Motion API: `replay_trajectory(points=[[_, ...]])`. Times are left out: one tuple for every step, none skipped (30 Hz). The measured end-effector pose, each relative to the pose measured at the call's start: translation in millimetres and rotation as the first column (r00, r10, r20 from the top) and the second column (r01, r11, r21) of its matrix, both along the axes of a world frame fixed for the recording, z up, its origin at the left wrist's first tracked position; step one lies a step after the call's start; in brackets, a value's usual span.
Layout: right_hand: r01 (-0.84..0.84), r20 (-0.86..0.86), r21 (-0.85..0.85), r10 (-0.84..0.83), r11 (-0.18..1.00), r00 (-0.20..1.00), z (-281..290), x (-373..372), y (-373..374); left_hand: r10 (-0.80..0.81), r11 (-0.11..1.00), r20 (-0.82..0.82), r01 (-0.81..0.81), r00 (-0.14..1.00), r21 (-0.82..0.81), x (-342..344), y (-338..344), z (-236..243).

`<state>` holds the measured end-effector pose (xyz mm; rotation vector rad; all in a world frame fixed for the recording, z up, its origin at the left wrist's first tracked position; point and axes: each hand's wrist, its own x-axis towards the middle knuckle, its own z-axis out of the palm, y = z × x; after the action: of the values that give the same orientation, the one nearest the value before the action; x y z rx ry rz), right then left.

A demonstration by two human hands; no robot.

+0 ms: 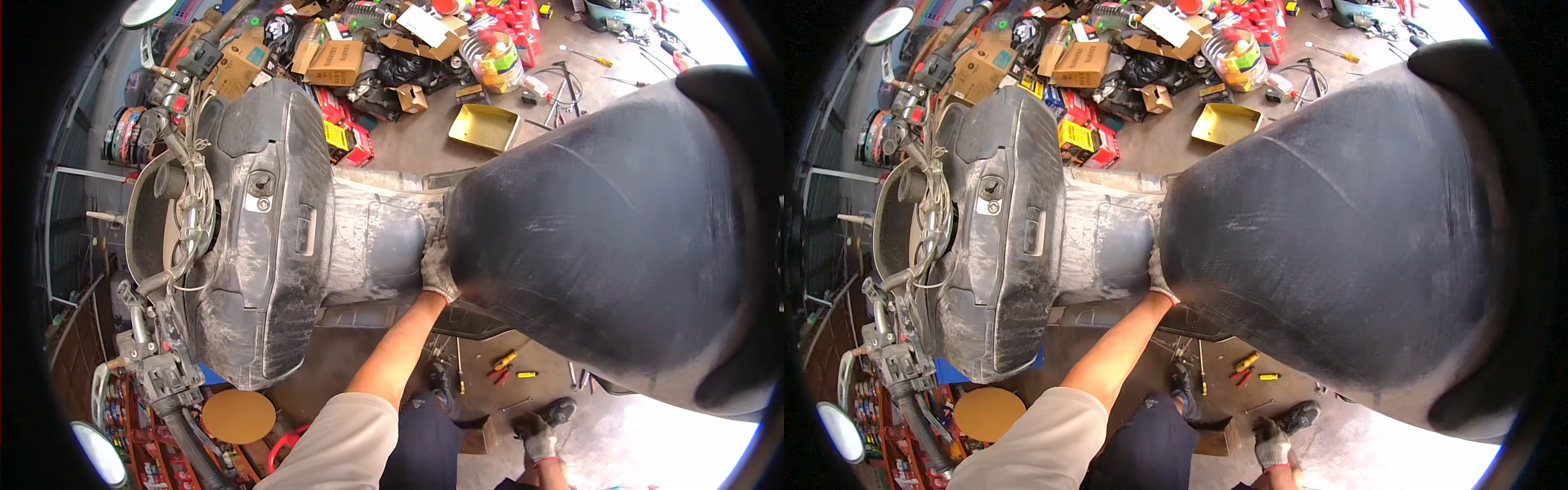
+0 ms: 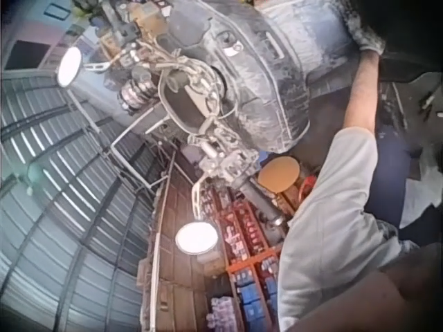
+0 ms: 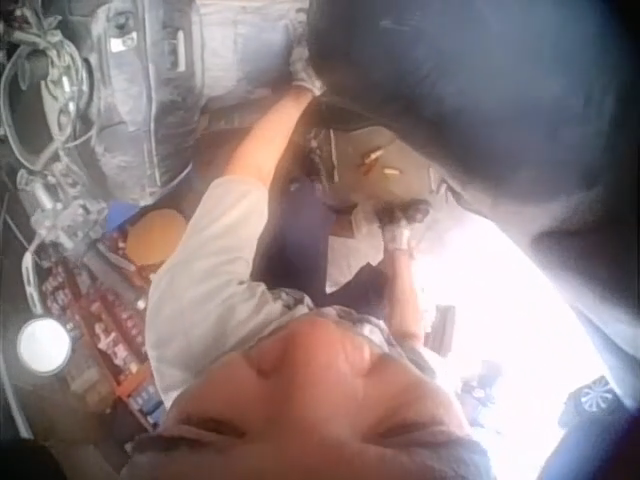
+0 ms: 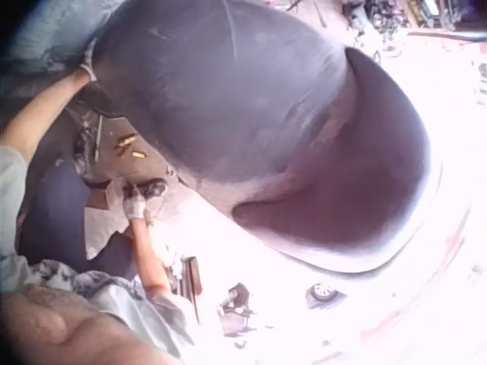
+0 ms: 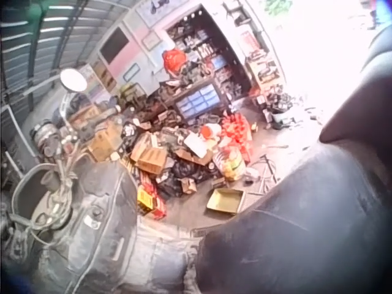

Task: Removing and adjusting the plastic body panels of a motorcycle using tools.

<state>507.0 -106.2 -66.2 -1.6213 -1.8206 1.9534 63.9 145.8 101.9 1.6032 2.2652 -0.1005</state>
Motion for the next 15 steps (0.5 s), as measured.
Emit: replay_trajectory(points=[[0.04, -0.097, 0.071, -0.033, 0.997, 0.995, 33, 3, 5, 0.022, 1.0, -0.005, -0.022, 1.0, -0.009, -7, -5, -5], [0.037, -0.039, 0.061, -0.035, 0.997, 0.999, 57, 9, 3, -0.044, 0.996, -0.226, 0.061, 0.973, 0.07, -17, -10, -14], [0.056, -0.074, 0.033, -0.054, 0.998, 0.996, 71, 19, 6, -0.095, 0.979, -0.425, 0.162, 0.9, 0.126, -18, -10, -23], [0.029, 0.002, -0.073, -0.029, 0.997, 1.0, 81, 38, 6, -0.09, 0.979, -0.4, 0.154, 0.912, 0.131, -8, -2, -17], [0.012, 0.075, -0.18, 0.002, 0.984, 0.997, 90, 56, 6, -0.069, 0.988, -0.219, 0.097, 0.973, 0.123, -1, 5, -9], [0.002, 0.084, -0.18, 0.013, 0.984, 0.996, 101, 62, 10, -0.036, 0.994, -0.048, 0.041, 0.998, 0.103, 2, 8, 2], [-0.073, 0.095, -0.025, 0.075, 0.997, 0.993, 111, 67, 12, -0.025, 0.994, -0.038, 0.028, 0.999, 0.103, -1, 7, -4], [-0.15, 0.113, 0.129, 0.136, 0.98, 0.984, 121, 70, 14, -0.045, 0.987, -0.133, 0.065, 0.99, 0.146, -8, 3, -18], [-0.166, 0.114, 0.124, 0.152, 0.978, 0.982, 138, 67, 24, -0.057, 0.979, -0.236, 0.101, 0.97, 0.177, -16, -4, -26], [-0.103, 0.153, -0.065, 0.112, 0.993, 0.982, 161, 63, 43, -0.048, 0.98, -0.227, 0.09, 0.973, 0.178, -16, -5, -28], [-0.027, 0.2, -0.247, 0.078, 0.969, 0.977, 181, 57, 60, -0.022, 0.965, -0.199, 0.073, 0.98, 0.25, -18, -9, -29], [-0.027, 0.227, -0.239, 0.083, 0.971, 0.97, 202, 54, 77, -0.001, 0.943, -0.151, 0.051, 0.989, 0.33, -15, -7, -36], [-0.011, 0.194, -0.259, 0.063, 0.966, 0.979, 220, 48, 93, 0.008, 0.941, -0.139, 0.04, 0.99, 0.335, -17, -6, -36], [0.003, 0.161, -0.28, 0.043, 0.96, 0.986, 230, 45, 104, -0.013, 0.934, -0.176, 0.075, 0.984, 0.35, -19, -5, -35], [-0.002, 0.17, -0.276, 0.05, 0.961, 0.984, 232, 46, 106, -0.033, 0.925, -0.214, 0.111, 0.976, 0.364, -21, -5, -35]])
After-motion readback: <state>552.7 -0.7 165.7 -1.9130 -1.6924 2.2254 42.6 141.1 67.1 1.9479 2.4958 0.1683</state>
